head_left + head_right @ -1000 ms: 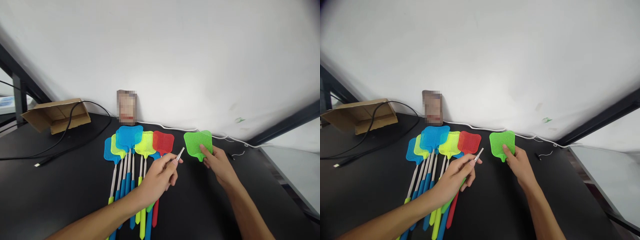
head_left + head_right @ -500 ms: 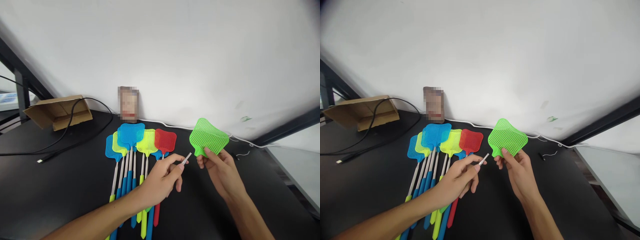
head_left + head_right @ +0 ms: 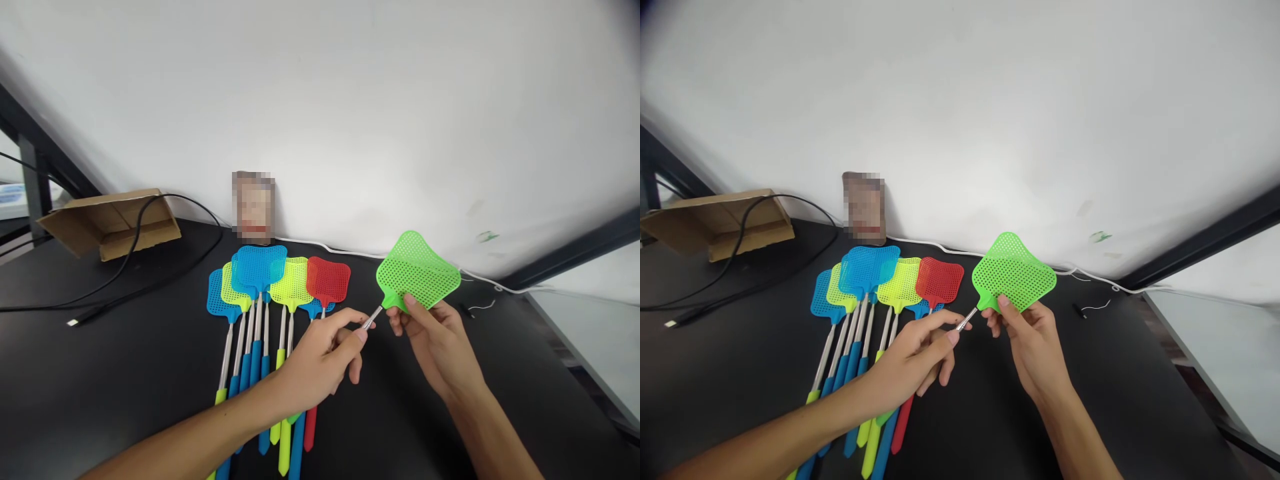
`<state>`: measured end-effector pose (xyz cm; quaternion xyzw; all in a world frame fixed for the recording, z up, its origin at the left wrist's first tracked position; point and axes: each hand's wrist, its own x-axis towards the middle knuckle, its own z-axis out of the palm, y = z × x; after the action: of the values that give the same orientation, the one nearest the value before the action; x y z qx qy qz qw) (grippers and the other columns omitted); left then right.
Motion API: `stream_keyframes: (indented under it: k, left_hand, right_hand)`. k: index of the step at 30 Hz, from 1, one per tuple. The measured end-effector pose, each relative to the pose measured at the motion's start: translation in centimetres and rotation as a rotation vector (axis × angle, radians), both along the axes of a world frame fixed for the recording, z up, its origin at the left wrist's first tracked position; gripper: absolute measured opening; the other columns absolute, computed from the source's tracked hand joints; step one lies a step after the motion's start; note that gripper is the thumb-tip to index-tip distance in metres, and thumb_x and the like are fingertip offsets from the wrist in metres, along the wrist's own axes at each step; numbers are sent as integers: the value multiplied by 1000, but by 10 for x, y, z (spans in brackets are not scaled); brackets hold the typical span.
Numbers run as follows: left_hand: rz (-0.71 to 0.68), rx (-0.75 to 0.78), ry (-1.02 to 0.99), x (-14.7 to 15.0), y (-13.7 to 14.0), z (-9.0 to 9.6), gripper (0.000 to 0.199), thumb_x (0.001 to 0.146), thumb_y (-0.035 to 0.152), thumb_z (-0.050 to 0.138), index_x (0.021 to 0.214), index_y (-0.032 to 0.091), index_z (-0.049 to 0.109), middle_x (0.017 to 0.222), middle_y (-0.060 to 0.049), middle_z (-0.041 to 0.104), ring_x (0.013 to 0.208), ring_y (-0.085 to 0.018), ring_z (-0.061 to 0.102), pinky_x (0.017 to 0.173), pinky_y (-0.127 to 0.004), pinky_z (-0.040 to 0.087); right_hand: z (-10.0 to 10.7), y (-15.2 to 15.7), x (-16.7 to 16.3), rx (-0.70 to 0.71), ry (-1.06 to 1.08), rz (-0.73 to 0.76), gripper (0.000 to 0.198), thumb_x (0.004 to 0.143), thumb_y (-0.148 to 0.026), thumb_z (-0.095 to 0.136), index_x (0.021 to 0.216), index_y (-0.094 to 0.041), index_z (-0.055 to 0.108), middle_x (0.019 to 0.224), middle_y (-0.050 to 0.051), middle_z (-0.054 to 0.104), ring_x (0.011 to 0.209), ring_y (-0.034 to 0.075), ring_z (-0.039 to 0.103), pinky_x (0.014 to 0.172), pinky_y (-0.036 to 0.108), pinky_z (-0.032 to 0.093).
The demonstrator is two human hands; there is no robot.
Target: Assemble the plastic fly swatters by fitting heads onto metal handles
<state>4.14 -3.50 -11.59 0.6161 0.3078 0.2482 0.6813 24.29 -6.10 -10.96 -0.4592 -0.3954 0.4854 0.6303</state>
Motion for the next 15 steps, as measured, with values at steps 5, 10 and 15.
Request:
stream_keyframes:
  k: [5,10,15]
  left_hand:
    - [1,5,9,0,0,-2,40,103,51,43,127,23,56,62,5,61,39,-7,41,41,-20,33]
    - [-30,2,-5,-2,0,-2,41,103,51,44,129,22,55,63,5,61,39,-7,42,40,-19,34]
    - [-129,2,-67,-6,1,3,45,104,51,40,130,20,60,58,7,52,37,-5,39,39,-18,31]
  right_hand:
    - [-2,0,-1,-14,1,22,11,91,-29,74,87,-19,73,83,5,67,70,16,59,60,29,48]
    - [0,0,0,-40,31,42,11,90,-28,75,84,-19,72,79,4,64,73,16,60,61,29,48]
    - [3,-2,1,-24,11,99,16,92,-29,73,79,-19,72,73,3,63,70,16,56,64,30,47]
